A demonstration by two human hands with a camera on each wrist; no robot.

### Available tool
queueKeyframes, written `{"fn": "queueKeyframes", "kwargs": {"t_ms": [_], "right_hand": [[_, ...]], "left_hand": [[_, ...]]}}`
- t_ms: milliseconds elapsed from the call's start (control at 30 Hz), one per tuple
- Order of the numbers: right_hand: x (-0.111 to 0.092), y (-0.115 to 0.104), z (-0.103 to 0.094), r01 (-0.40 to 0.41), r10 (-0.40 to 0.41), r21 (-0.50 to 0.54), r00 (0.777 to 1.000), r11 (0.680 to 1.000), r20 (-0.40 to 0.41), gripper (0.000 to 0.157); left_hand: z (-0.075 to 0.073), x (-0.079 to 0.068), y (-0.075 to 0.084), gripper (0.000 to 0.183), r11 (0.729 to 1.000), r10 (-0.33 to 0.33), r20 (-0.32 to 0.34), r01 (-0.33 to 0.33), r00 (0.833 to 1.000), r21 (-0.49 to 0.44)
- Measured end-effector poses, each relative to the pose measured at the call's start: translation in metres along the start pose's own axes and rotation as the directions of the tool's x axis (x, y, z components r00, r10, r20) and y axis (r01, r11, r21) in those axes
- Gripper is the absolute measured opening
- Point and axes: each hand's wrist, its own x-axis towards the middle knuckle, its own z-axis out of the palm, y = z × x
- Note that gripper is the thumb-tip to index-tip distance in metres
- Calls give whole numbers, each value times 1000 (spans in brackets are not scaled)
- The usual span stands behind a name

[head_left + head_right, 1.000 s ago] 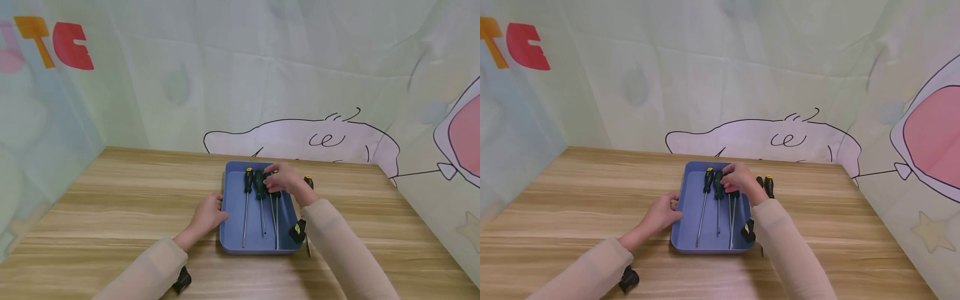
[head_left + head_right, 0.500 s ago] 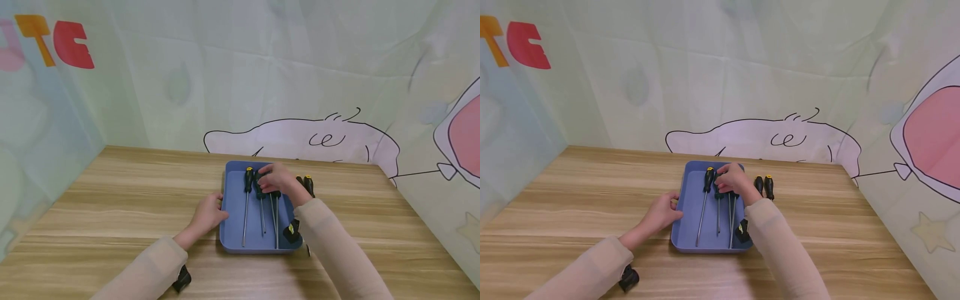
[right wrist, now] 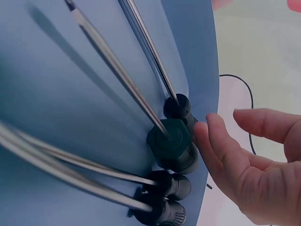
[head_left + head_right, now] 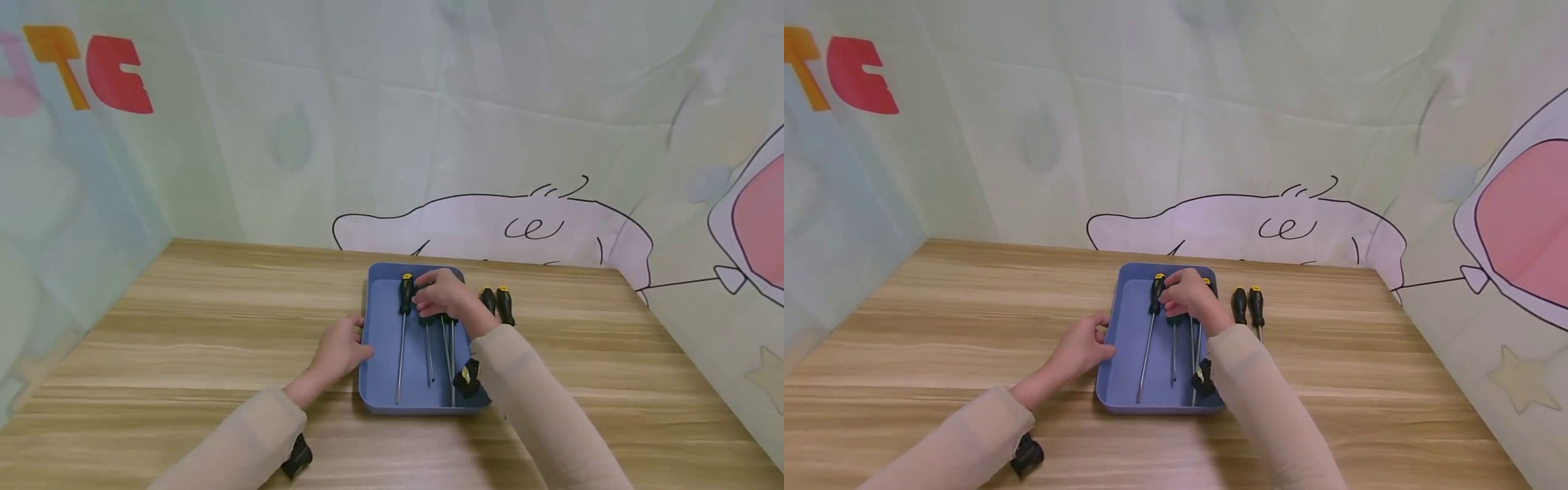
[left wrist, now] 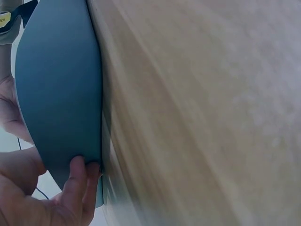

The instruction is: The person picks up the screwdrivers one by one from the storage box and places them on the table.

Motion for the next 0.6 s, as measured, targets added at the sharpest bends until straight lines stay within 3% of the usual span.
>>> {"fn": "queueKeyframes", "kwargs": {"t_ms": [333,600], "right_hand": [[4,0,13,5,-5,-26,1000,1000,-22,46],[6,3,28,29,-52,-205,993,978,-109,52]], "left_hand": [[1,1,-1,44,1000,-8,-2,8,1000,-5],[1,1,-1,43,1000,-22,5,22,1000,-8]]}}
